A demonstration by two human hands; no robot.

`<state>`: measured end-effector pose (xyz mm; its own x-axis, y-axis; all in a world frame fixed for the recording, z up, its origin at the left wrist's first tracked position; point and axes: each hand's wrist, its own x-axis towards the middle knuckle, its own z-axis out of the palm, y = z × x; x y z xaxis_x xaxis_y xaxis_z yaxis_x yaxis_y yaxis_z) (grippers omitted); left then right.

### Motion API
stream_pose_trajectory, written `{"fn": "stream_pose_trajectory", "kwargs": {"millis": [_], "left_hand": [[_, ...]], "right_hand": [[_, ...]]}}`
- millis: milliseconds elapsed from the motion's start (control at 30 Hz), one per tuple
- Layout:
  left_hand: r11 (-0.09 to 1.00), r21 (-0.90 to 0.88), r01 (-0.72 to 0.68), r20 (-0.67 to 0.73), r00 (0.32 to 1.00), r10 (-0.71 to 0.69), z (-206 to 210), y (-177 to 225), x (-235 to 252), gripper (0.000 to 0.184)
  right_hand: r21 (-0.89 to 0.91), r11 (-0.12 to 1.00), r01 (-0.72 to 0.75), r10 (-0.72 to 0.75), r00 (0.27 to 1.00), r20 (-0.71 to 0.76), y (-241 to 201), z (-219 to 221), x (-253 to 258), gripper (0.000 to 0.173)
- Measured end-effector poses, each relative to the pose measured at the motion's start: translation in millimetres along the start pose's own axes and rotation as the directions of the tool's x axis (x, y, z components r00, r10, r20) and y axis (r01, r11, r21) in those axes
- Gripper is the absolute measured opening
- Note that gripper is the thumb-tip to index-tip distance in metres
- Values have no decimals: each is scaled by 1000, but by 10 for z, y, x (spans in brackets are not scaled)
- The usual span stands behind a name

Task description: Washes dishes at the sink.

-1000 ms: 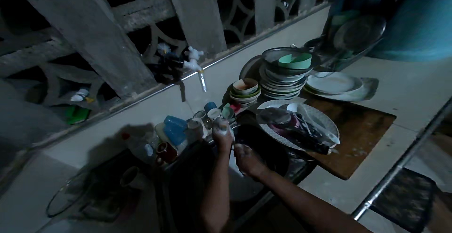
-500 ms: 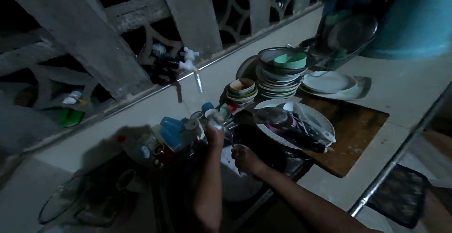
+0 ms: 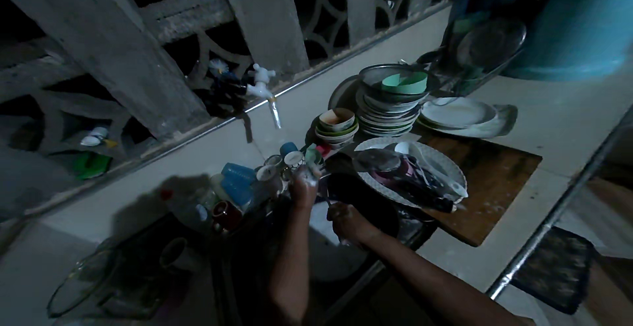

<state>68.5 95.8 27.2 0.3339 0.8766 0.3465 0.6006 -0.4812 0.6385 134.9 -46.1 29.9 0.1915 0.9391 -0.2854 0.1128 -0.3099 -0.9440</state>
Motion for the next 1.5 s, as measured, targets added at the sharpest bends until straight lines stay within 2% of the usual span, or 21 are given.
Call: {"fn": "stream_pose_trajectory", "kwargs": {"millis": [67,100,167,233,267,300,367,500,633,733,833,900,967,1033,1100,1167,1233,1300,1367,1433,1500], "left_hand": [[980,-188,72,-82,993,-89,8,-61,22,39],[908,-404,115,-107,979,-172,66,-87,16,38],[537,-813,226,63,951,-304,158,-38,-95,31],[188,-911,367,301,903,-305,178,79,-217,38],[59,-913,404,371,881,-293,200,107,-241,41],[-46,-905,423,420,868,-264,203,99,-245,42],[-118,-875,469,483,848,-217,151,38,-199,41],[91,-827,554,530,824,-200,10,-15,-60,40],[174,-882,437,351,858,-375,121,152,-107,11],[164,-905,392,296,859,-417,290,287,-265,29],[150,-901,406,287,820,-496,407,372,-291,26],[203,-879,431,276,808,-520,436,389,-258,29],[366,-836,409,161,820,-549,444,416,-222,35],[598,-722,347,-9,860,-510,469,383,-182,36],[826,-538,170,-185,932,-312,604,181,-144,34],[893,-449,17,-297,940,-167,710,42,-153,34],[815,-575,70,-230,942,-243,758,107,-186,37],[628,-726,282,31,925,-379,736,315,-231,37],[523,-731,438,240,883,-404,682,511,-289,41],[531,-709,465,304,880,-364,695,579,-310,46],[646,-633,427,286,904,-318,710,657,-326,47]], "right_hand": [[123,992,-4,3,1000,5,34,-53,-4,31],[207,978,6,-10,1000,21,72,-77,22,34],[359,933,-10,-39,991,128,156,-120,110,39],[431,900,-57,-51,971,234,251,-151,225,42],[437,897,-71,-55,962,269,294,-171,265,42],[424,901,-88,-47,954,297,331,-196,287,42],[368,920,-134,-6,935,356,393,-259,292,42],[279,952,-125,3,917,400,485,-368,269,43],[176,984,-38,16,992,124,321,-266,217,35],[247,968,-33,47,998,-51,339,-112,309,32],[390,920,-27,67,994,-89,454,39,363,48],[400,916,-23,67,993,-97,494,136,333,62],[294,956,14,27,990,-135,568,237,288,62],[230,973,35,-12,995,-99,683,259,271,63],[213,977,-20,43,994,-105,722,271,306,67],[229,969,-90,110,991,-74,667,190,307,72],[239,966,-95,124,986,-109,617,92,333,73],[249,968,-39,84,981,-175,651,2,414,72],[258,966,33,32,969,-245,692,-64,501,72],[323,941,98,-5,961,-278,631,-147,505,72],[401,907,128,3,951,-309,512,-219,453,70]]}}
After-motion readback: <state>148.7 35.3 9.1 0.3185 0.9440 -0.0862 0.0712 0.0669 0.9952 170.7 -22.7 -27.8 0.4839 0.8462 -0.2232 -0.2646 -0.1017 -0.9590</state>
